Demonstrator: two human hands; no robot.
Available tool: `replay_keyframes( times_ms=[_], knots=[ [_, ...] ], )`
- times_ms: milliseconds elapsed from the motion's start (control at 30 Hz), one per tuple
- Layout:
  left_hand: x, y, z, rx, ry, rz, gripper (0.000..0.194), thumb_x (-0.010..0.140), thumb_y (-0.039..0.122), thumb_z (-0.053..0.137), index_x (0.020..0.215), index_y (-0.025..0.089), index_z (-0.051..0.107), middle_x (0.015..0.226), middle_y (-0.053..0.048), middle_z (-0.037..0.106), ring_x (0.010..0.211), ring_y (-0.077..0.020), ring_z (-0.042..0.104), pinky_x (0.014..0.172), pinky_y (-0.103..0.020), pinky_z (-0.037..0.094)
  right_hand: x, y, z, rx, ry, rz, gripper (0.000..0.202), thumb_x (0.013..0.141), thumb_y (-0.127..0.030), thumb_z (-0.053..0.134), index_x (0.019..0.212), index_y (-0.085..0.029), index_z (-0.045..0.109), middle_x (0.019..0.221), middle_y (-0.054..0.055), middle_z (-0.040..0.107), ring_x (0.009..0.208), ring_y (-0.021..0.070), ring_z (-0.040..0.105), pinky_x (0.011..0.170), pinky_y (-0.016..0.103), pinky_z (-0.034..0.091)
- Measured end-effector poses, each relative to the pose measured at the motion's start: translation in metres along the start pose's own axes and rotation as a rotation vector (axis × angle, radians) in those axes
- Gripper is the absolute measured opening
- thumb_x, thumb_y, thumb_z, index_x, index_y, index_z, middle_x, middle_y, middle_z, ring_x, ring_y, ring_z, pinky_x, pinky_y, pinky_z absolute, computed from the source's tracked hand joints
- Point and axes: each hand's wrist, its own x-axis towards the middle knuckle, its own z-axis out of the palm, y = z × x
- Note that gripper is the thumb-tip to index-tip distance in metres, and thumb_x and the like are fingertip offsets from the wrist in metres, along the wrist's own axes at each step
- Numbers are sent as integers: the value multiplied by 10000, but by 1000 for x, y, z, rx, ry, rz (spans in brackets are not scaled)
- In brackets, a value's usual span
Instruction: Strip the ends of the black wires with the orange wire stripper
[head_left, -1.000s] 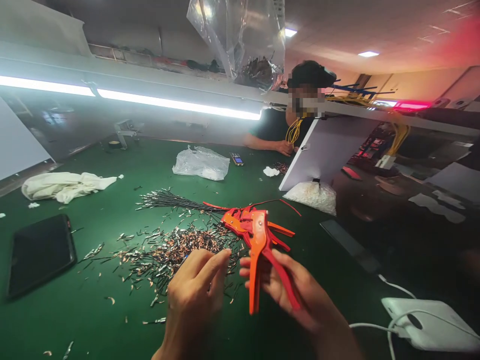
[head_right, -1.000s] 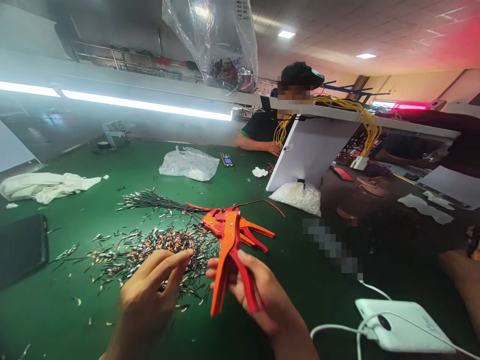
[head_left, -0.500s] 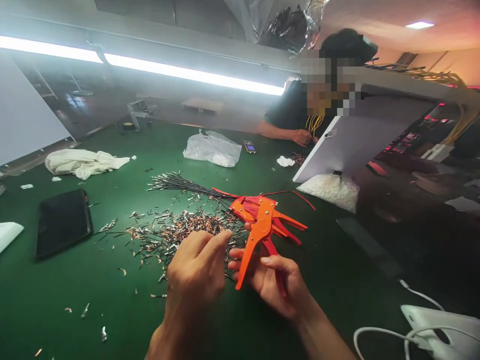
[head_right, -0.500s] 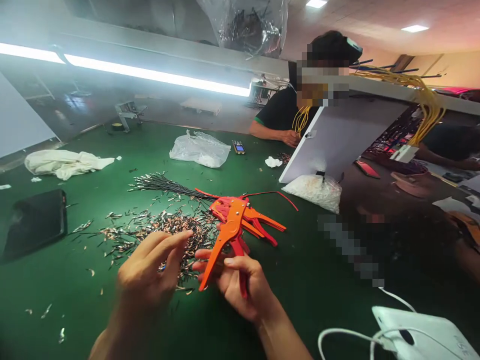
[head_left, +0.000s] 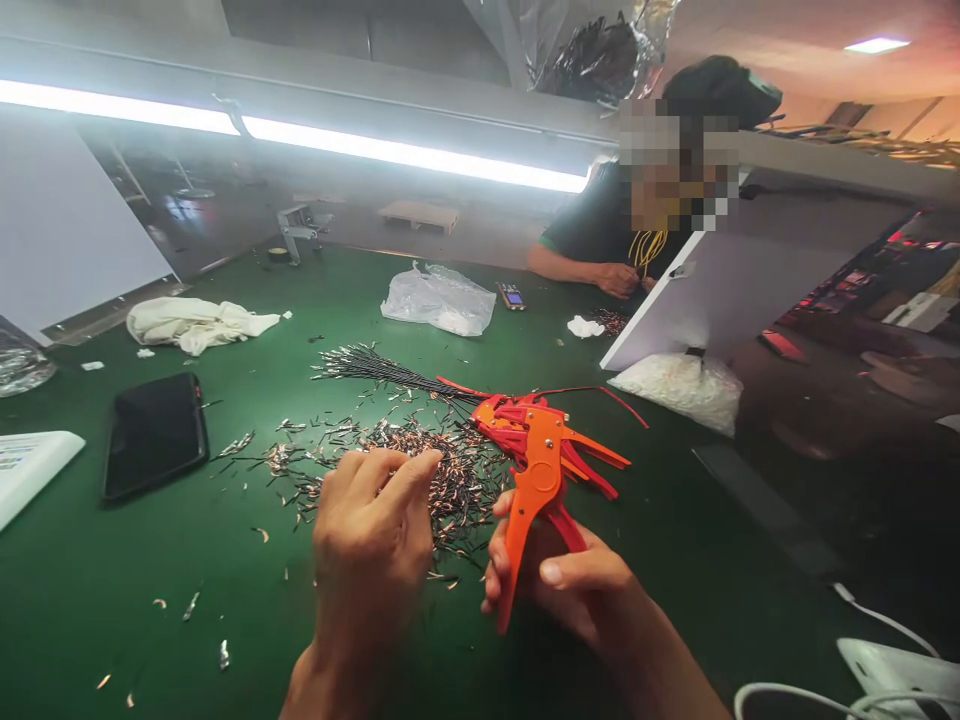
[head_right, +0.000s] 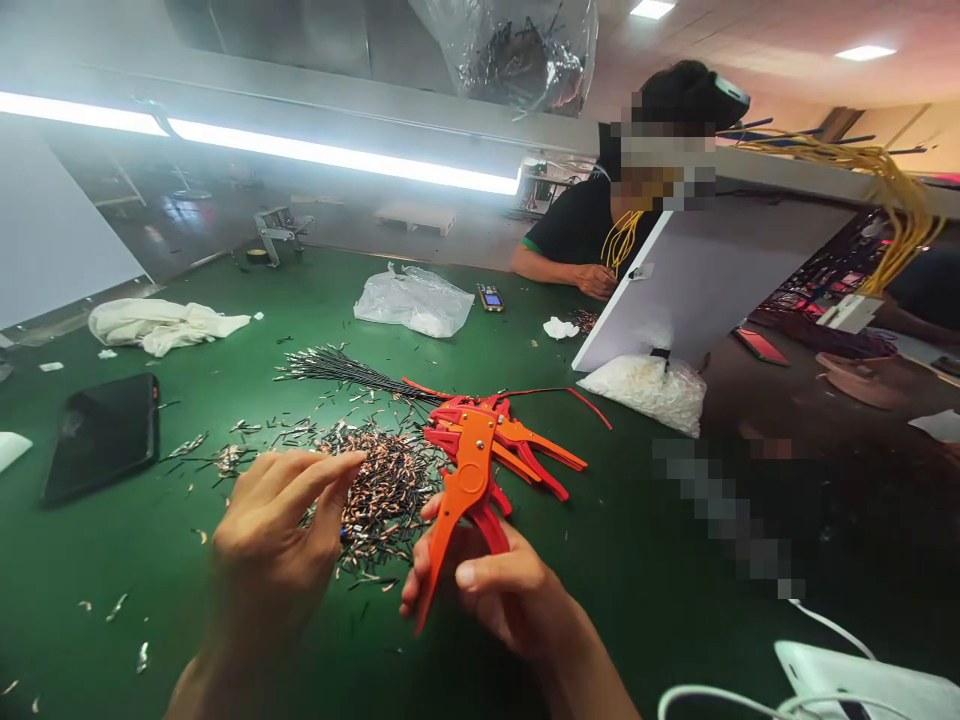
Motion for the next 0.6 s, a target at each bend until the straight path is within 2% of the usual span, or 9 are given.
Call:
replay_keyframes(
  times_ms=[100,333,433,600],
  knots=[
    [1,2,1,-9,-1,1,168,857,56,637,977,161,689,772,-38,629,729,-158,513,674,-321,431,0,4,3,-22,-15,-6,515,697,-105,626,1203,-188,567,945,68,662,909,266,654,899,569,454],
    [-2,9,2,-146,-26,-30,182,881,40,603,1028,134,653,767,-19,654,687,-113,544,649,-249,448,3,17,2,-35,-62,2,564,652,-121,592,1215,-148,560,957,102,675,828,250,651,755,422,481],
    [-3,10,1,-134,-23,-3,169,874,55,619,1014,142,654,763,-10,647,677,-104,546,635,-229,441,4,16,3,-59,-35,8,550,661,-129,590,1209,-142,558,970,117,688,858,262,657,795,430,458],
    [1,10,-1,-71,-16,-16,153,859,73,636,975,168,663,743,-5,631,692,-126,544,630,-244,421,5,17,8,-29,7,-29,486,730,-144,607,1211,-188,547,931,74,680,845,249,655,803,446,475]
  ],
)
